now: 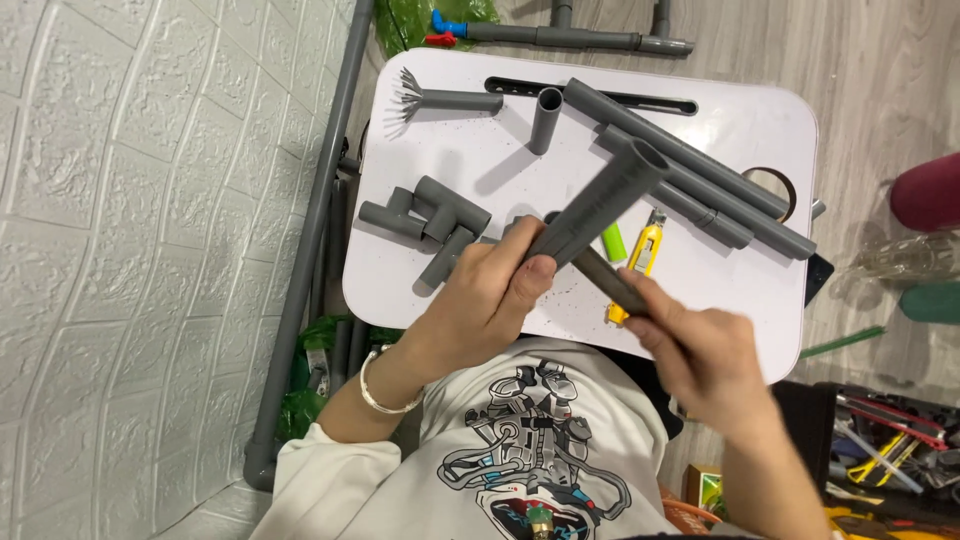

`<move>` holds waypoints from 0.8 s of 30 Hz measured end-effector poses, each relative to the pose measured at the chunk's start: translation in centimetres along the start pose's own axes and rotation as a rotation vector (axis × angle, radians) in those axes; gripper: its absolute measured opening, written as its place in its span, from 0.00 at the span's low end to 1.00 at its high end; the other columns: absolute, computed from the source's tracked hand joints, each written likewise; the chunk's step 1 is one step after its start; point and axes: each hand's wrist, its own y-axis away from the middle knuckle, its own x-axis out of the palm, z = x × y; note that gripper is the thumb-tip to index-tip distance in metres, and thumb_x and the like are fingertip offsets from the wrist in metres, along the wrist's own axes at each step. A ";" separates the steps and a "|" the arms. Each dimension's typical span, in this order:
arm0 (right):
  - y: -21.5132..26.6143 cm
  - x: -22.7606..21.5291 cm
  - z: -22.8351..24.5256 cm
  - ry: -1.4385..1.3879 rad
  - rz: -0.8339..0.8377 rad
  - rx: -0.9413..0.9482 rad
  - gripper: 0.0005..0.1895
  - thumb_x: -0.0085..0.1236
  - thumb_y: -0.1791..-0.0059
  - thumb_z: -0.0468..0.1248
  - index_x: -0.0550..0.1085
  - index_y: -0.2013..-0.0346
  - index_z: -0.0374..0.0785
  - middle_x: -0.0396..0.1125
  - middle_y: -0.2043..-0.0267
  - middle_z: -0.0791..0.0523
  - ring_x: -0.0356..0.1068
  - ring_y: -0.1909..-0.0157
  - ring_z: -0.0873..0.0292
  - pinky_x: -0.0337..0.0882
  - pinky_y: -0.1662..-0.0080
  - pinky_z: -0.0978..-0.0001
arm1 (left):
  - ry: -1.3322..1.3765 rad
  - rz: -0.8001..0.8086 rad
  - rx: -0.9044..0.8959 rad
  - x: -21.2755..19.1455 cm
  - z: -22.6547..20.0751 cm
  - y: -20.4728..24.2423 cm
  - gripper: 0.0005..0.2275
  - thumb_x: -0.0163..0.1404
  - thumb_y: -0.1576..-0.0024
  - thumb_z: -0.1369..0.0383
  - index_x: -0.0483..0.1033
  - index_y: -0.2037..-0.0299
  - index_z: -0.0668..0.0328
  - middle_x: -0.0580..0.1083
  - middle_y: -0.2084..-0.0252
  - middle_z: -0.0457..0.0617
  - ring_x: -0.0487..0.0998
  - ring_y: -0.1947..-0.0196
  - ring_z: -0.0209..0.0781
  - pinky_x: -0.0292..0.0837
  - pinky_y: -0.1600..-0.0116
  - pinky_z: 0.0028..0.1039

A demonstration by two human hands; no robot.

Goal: Preparing and assembling PVC pipes by scraping the edges with a utility knife and fitting them into connectors.

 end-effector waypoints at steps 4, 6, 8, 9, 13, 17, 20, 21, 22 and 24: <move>0.2 -0.6 0.5 0.032 -0.004 -0.023 0.24 0.58 0.45 0.34 0.72 0.34 0.40 0.62 0.82 0.61 0.54 0.83 0.64 0.62 0.72 0.74 | -0.069 0.025 0.095 -1.1 -1.1 0.1 0.15 0.32 0.29 0.59 0.64 0.56 0.62 0.58 0.78 0.45 0.57 0.84 0.43 0.54 0.72 0.31; -0.3 -2.1 0.5 -0.028 0.082 -0.061 0.23 0.59 0.48 0.32 0.72 0.36 0.36 0.81 0.56 0.59 0.55 0.84 0.66 0.62 0.76 0.77 | -0.255 0.180 0.008 -2.0 -1.2 0.0 0.19 0.33 0.31 0.55 0.68 0.51 0.65 0.65 0.83 0.55 0.66 0.85 0.55 0.57 0.74 0.39; 0.4 -0.5 0.0 0.032 -0.003 -0.034 0.22 0.60 0.47 0.33 0.74 0.37 0.38 0.74 0.66 0.59 0.57 0.82 0.64 0.64 0.72 0.74 | -0.235 0.078 0.120 -0.7 -0.9 0.0 0.17 0.33 0.30 0.58 0.67 0.51 0.66 0.65 0.80 0.55 0.66 0.84 0.54 0.58 0.75 0.38; 0.6 0.2 -0.3 0.093 -0.100 -0.012 0.21 0.61 0.46 0.34 0.75 0.37 0.39 0.67 0.76 0.58 0.59 0.80 0.62 0.65 0.67 0.71 | -0.222 -0.020 0.241 -0.2 -0.8 -0.3 0.15 0.33 0.29 0.60 0.65 0.51 0.68 0.66 0.77 0.55 0.67 0.83 0.54 0.59 0.75 0.37; 0.6 3.0 -2.2 -0.048 -0.290 -0.127 0.20 0.57 0.45 0.29 0.72 0.37 0.28 0.63 0.76 0.55 0.57 0.78 0.62 0.62 0.70 0.72 | -0.174 -0.066 0.218 -0.1 -2.4 -0.2 0.17 0.30 0.29 0.57 0.65 0.51 0.63 0.68 0.71 0.52 0.71 0.78 0.55 0.64 0.71 0.35; -1.4 0.7 -2.5 -0.053 -0.210 -0.297 0.09 0.59 0.47 0.27 0.73 0.52 0.27 0.62 0.77 0.55 0.57 0.78 0.57 0.62 0.71 0.67 | -0.272 -0.035 0.289 -1.0 -3.7 0.5 0.16 0.36 0.30 0.56 0.67 0.53 0.63 0.70 0.70 0.50 0.70 0.77 0.51 0.62 0.74 0.35; -0.9 -0.5 -3.7 0.056 -0.161 -0.324 0.04 0.58 0.48 0.29 0.76 0.66 0.31 0.66 0.74 0.56 0.60 0.75 0.56 0.63 0.67 0.65 | -0.298 0.017 0.282 -1.2 -4.2 0.8 0.18 0.37 0.32 0.54 0.69 0.51 0.62 0.75 0.63 0.50 0.76 0.74 0.51 0.67 0.74 0.37; -0.4 -0.9 -4.5 0.103 -0.146 -0.290 0.07 0.59 0.47 0.34 0.78 0.69 0.35 0.73 0.70 0.57 0.67 0.72 0.57 0.65 0.62 0.66 | -0.282 0.051 0.290 -1.1 -4.2 0.7 0.19 0.38 0.32 0.53 0.70 0.48 0.63 0.76 0.58 0.51 0.79 0.71 0.52 0.71 0.73 0.39; -0.9 -1.6 -3.9 0.113 -0.143 -0.293 0.07 0.59 0.47 0.34 0.78 0.69 0.35 0.73 0.70 0.57 0.67 0.72 0.57 0.65 0.62 0.66 | -0.276 0.046 0.297 -1.0 -4.0 0.7 0.19 0.38 0.32 0.53 0.70 0.48 0.63 0.76 0.58 0.51 0.79 0.71 0.52 0.71 0.73 0.39; -1.5 -2.9 -2.5 -0.014 0.155 -0.026 0.33 0.43 0.48 0.55 0.70 0.33 0.44 0.74 0.72 0.64 0.72 0.76 0.67 0.69 0.66 0.72 | -0.326 0.096 0.432 -0.4 -3.5 0.9 0.22 0.37 0.33 0.50 0.72 0.47 0.62 0.76 0.64 0.50 0.77 0.75 0.46 0.68 0.76 0.34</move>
